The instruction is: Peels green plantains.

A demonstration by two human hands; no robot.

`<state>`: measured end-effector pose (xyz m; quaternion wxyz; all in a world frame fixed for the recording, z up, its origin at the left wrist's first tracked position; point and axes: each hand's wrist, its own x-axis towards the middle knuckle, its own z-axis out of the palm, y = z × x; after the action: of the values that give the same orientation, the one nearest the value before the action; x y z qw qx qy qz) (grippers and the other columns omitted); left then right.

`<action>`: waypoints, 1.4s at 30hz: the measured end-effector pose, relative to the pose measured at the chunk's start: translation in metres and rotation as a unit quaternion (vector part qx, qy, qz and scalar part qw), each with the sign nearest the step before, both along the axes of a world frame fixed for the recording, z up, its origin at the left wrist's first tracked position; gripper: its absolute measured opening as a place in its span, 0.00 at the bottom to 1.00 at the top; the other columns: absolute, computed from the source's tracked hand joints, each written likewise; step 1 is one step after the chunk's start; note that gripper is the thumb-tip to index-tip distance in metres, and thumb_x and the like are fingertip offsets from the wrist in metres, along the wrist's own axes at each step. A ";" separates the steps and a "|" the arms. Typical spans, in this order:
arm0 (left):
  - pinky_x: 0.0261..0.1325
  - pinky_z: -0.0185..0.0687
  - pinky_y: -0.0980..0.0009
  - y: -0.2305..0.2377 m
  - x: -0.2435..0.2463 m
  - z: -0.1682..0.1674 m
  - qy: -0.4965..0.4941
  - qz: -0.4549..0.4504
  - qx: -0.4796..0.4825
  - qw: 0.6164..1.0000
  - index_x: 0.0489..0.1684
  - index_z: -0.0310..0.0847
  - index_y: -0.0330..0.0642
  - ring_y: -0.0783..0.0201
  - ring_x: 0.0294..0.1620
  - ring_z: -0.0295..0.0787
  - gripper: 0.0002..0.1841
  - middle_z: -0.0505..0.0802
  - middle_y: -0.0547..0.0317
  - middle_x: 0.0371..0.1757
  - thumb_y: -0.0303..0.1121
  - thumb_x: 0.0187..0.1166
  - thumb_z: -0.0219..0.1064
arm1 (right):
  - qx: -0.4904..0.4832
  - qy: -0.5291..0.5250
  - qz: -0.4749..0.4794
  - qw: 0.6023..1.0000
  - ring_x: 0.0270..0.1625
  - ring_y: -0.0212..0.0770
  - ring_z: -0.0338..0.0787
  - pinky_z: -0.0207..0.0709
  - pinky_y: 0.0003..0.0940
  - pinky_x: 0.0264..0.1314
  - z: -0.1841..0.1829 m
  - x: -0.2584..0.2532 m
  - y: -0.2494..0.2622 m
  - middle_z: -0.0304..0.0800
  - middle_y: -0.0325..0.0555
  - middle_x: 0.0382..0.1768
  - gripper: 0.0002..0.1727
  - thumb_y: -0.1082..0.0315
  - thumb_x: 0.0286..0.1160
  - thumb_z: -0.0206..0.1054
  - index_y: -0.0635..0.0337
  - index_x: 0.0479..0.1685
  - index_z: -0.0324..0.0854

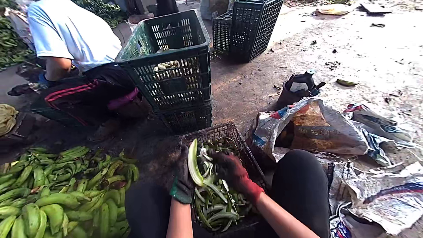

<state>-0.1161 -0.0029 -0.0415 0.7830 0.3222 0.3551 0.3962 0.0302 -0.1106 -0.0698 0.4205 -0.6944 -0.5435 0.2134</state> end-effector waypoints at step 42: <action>0.48 0.87 0.79 -0.015 -0.014 0.057 0.051 -0.034 0.302 0.951 0.49 0.88 0.42 0.77 0.44 0.90 0.09 0.94 0.68 0.43 0.30 0.83 0.62 | 0.051 0.274 0.096 0.955 0.43 0.20 0.86 0.83 0.21 0.50 0.035 0.066 0.005 0.90 0.33 0.46 0.22 0.58 0.85 0.59 0.64 0.68 0.80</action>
<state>-0.1297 -0.0179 0.0156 0.6430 0.5753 0.2470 0.4410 0.0960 -0.1051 -0.0345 0.5658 -0.5312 -0.4816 0.4071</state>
